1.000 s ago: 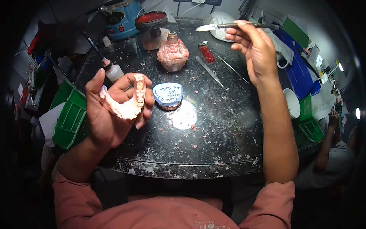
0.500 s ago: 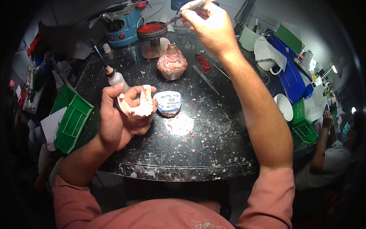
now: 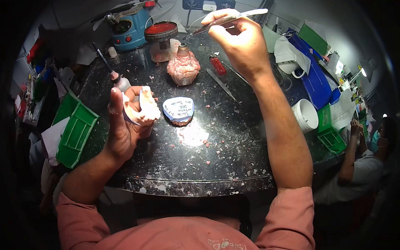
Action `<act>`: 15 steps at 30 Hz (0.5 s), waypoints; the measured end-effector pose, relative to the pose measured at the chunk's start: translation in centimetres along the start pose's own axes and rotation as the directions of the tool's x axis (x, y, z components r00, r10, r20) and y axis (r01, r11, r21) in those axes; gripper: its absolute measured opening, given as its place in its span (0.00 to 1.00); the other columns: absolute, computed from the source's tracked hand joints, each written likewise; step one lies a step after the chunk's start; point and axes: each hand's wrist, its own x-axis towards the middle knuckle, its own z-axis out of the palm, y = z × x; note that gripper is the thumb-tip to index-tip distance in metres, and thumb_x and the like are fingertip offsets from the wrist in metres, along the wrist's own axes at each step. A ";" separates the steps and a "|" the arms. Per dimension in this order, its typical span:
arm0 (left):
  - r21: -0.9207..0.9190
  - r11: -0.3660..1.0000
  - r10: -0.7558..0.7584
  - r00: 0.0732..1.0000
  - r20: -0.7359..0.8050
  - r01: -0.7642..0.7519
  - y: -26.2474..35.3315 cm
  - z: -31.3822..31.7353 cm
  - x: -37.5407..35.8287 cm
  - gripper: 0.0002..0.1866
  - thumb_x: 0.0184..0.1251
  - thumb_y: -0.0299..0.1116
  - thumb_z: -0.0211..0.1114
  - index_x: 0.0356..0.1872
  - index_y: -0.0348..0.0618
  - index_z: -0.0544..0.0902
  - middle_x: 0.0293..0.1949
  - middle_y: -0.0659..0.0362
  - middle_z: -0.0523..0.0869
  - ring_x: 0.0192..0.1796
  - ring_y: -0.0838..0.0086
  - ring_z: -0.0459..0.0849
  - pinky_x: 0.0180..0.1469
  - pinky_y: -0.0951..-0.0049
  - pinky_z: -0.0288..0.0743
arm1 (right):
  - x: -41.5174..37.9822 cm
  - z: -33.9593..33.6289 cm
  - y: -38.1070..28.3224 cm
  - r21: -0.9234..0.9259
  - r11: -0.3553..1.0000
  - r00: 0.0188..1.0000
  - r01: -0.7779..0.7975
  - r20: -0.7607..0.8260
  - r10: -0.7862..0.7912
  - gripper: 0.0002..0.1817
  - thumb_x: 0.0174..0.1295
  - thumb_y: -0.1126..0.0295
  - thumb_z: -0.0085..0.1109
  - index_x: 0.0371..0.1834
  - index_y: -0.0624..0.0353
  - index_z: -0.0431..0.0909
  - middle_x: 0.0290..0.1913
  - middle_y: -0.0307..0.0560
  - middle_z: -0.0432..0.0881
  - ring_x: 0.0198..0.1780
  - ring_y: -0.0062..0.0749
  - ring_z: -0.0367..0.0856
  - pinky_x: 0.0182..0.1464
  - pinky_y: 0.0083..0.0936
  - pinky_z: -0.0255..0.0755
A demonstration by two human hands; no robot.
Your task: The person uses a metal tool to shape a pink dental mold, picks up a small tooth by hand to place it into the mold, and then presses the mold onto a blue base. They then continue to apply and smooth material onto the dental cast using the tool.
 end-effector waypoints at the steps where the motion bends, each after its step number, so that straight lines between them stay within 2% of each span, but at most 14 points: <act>1: -0.001 1.000 0.001 1.000 0.000 -0.001 -0.1 -0.1 0.0 0.45 0.59 0.77 0.41 0.54 0.41 0.66 0.33 0.62 0.80 0.26 0.87 0.75 0.23 0.89 0.63 | 0.0 -0.1 0.0 -0.001 1.000 1.000 0.001 0.001 -0.001 0.07 0.58 0.75 0.59 0.39 0.60 0.83 0.38 0.38 0.84 0.41 0.20 0.80 0.48 0.16 0.72; 3: -0.003 0.999 0.049 0.999 0.022 -0.049 -0.2 -0.2 -0.1 0.46 0.58 0.76 0.47 0.58 0.39 0.62 0.35 0.59 0.79 0.27 0.85 0.73 0.24 0.86 0.63 | 0.1 -0.1 -0.2 -0.017 1.000 1.000 0.016 0.006 -0.016 0.07 0.58 0.75 0.59 0.38 0.60 0.83 0.38 0.37 0.84 0.41 0.19 0.80 0.47 0.16 0.73; 5: 0.099 0.983 0.149 0.986 0.069 -0.155 0.0 0.2 -0.3 0.50 0.54 0.74 0.55 0.60 0.37 0.57 0.38 0.56 0.78 0.27 0.83 0.72 0.23 0.83 0.61 | 0.1 -0.1 -0.2 -0.018 1.000 1.000 0.011 0.013 -0.011 0.07 0.58 0.75 0.60 0.38 0.60 0.83 0.37 0.37 0.84 0.41 0.19 0.80 0.47 0.17 0.73; 6: -0.077 0.970 0.240 0.961 0.136 -0.231 -0.4 -0.3 0.1 0.37 0.57 0.48 0.73 0.54 0.42 0.57 0.39 0.55 0.78 0.36 0.81 0.79 0.36 0.82 0.76 | 0.1 -0.2 -0.3 -0.022 1.000 1.000 0.005 0.017 -0.004 0.07 0.58 0.75 0.60 0.38 0.59 0.83 0.37 0.37 0.84 0.41 0.19 0.81 0.47 0.17 0.73; 7: -0.079 0.971 0.236 0.962 0.138 -0.227 -0.4 0.0 0.0 0.37 0.57 0.48 0.73 0.54 0.42 0.57 0.39 0.55 0.78 0.36 0.81 0.79 0.36 0.82 0.76 | 0.0 -0.3 -0.4 -0.024 1.000 1.000 0.000 0.016 0.000 0.07 0.58 0.75 0.60 0.38 0.59 0.83 0.37 0.37 0.84 0.41 0.19 0.81 0.47 0.17 0.73; 9: -0.167 0.967 0.223 0.959 0.172 -0.195 0.3 0.7 -0.4 0.39 0.53 0.35 0.77 0.54 0.42 0.54 0.45 0.51 0.78 0.47 0.74 0.81 0.49 0.75 0.79 | -0.1 -0.4 -0.5 -0.096 0.995 0.997 -0.003 0.070 0.010 0.09 0.61 0.76 0.56 0.44 0.63 0.81 0.43 0.41 0.84 0.47 0.23 0.80 0.56 0.20 0.70; 10: -0.174 0.977 0.155 0.971 0.184 -0.123 0.8 0.7 -0.5 0.41 0.50 0.27 0.78 0.54 0.42 0.53 0.46 0.49 0.78 0.50 0.71 0.81 0.53 0.71 0.79 | -0.1 -0.4 -0.4 -0.097 0.995 0.997 -0.006 0.070 0.013 0.09 0.61 0.76 0.56 0.44 0.63 0.81 0.43 0.41 0.84 0.47 0.23 0.80 0.56 0.20 0.70; 11: -0.175 0.977 0.154 0.971 0.184 -0.122 0.7 0.7 -0.5 0.41 0.50 0.27 0.78 0.54 0.42 0.53 0.46 0.49 0.78 0.50 0.71 0.81 0.53 0.71 0.79 | 0.0 -0.3 -0.3 -0.099 0.995 0.998 -0.003 0.066 0.010 0.09 0.61 0.76 0.56 0.43 0.63 0.81 0.43 0.41 0.84 0.47 0.22 0.79 0.56 0.20 0.70; 13: -0.065 0.973 0.231 0.957 0.175 -0.223 0.5 0.9 -0.4 0.41 0.50 0.30 0.78 0.54 0.42 0.52 0.47 0.48 0.78 0.49 0.71 0.82 0.52 0.72 0.79 | 0.0 -0.3 -0.3 -0.100 0.995 0.998 -0.003 0.064 0.009 0.09 0.61 0.76 0.56 0.43 0.63 0.81 0.43 0.41 0.84 0.47 0.22 0.79 0.56 0.19 0.70; 15: -0.071 0.973 0.228 0.958 0.173 -0.219 0.5 1.0 -0.6 0.41 0.51 0.30 0.78 0.54 0.42 0.52 0.47 0.47 0.78 0.49 0.71 0.81 0.53 0.72 0.79 | 0.0 -0.3 -0.3 -0.117 0.993 0.998 -0.001 0.057 0.008 0.09 0.61 0.76 0.56 0.43 0.64 0.81 0.43 0.41 0.84 0.47 0.22 0.79 0.55 0.19 0.70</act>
